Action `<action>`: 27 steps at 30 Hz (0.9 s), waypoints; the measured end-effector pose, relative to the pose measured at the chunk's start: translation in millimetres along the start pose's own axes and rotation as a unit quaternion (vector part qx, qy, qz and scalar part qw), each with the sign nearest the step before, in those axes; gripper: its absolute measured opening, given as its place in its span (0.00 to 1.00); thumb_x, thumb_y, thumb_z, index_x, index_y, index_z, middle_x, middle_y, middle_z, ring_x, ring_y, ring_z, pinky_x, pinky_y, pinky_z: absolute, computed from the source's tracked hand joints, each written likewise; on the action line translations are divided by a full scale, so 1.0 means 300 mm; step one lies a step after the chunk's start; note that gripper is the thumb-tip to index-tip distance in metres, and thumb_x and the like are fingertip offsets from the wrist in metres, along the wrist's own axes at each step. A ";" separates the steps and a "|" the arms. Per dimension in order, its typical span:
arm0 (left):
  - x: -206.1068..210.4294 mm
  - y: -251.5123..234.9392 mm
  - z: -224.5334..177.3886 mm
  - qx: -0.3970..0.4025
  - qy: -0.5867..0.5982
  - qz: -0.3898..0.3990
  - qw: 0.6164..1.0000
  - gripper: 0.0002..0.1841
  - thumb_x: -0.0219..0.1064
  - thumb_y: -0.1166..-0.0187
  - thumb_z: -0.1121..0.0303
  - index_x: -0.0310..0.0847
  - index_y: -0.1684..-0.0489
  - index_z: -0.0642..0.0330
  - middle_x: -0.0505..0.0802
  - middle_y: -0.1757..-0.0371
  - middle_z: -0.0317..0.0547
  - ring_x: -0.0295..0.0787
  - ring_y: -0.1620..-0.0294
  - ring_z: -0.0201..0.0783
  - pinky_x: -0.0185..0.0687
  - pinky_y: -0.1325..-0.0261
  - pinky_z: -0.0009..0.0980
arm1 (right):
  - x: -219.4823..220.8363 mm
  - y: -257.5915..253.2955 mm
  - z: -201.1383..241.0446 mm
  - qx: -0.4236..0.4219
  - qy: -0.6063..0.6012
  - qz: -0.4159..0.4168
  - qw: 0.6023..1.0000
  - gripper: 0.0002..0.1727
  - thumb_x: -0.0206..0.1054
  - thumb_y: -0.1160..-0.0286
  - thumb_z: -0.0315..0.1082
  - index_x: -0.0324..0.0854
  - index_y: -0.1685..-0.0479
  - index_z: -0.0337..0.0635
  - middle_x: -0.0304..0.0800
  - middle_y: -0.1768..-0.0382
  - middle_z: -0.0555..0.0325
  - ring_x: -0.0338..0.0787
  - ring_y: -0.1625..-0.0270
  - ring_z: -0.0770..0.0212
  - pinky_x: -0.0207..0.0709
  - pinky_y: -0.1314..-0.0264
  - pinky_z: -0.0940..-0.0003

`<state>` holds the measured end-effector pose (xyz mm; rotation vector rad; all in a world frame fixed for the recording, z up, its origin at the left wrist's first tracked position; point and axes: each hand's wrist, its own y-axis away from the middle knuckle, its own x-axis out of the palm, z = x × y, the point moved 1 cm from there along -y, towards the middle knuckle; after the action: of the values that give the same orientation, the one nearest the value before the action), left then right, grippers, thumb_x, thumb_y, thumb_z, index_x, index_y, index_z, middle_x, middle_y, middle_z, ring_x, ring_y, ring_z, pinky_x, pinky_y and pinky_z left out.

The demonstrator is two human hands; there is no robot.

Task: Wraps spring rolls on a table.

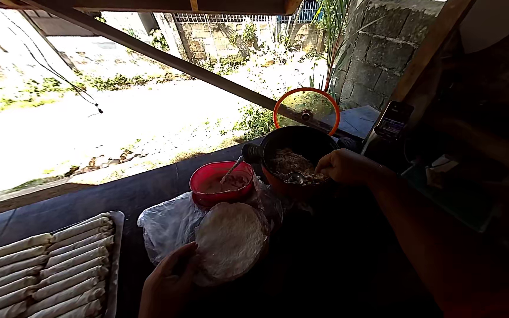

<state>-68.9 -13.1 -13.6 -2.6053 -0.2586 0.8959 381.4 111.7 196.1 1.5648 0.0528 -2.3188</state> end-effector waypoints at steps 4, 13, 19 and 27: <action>-0.001 -0.001 -0.002 0.001 0.008 0.001 1.000 0.17 0.73 0.25 0.63 0.89 0.41 0.55 0.95 0.44 0.36 0.92 0.46 0.24 0.89 0.39 0.25 | 0.022 -0.030 -0.072 0.017 -0.099 -0.006 0.995 0.12 0.63 0.12 0.34 0.94 0.54 0.49 0.93 0.65 0.61 0.88 0.64 0.67 0.82 0.56 0.62; 0.003 -0.001 0.002 0.004 0.000 -0.005 1.000 0.17 0.73 0.26 0.61 0.89 0.41 0.54 0.96 0.45 0.36 0.92 0.47 0.24 0.89 0.40 0.25 | 0.034 -0.051 -0.144 0.037 -0.169 -0.034 0.984 0.11 0.64 0.13 0.33 0.94 0.56 0.47 0.92 0.69 0.60 0.86 0.68 0.67 0.80 0.60 0.64; 0.001 0.003 0.012 0.004 -0.004 -0.003 1.000 0.17 0.73 0.26 0.60 0.88 0.40 0.53 0.95 0.45 0.35 0.92 0.45 0.24 0.89 0.39 0.26 | 0.027 -0.053 -0.182 0.049 -0.196 -0.050 0.978 0.12 0.63 0.12 0.32 0.94 0.56 0.48 0.89 0.72 0.61 0.80 0.73 0.68 0.75 0.65 0.67; 0.003 -0.014 -0.019 -0.002 -0.031 0.011 0.999 0.18 0.71 0.22 0.58 0.88 0.38 0.53 0.95 0.43 0.36 0.91 0.42 0.26 0.87 0.34 0.30 | -0.056 0.022 -0.096 0.013 -0.186 -0.094 0.978 0.12 0.61 0.11 0.33 0.93 0.51 0.48 0.84 0.76 0.59 0.69 0.83 0.68 0.62 0.83 0.72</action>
<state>-64.8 -10.6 -8.1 -2.5917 -0.2506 0.9863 414.6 116.1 201.2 1.1532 0.0820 -2.7332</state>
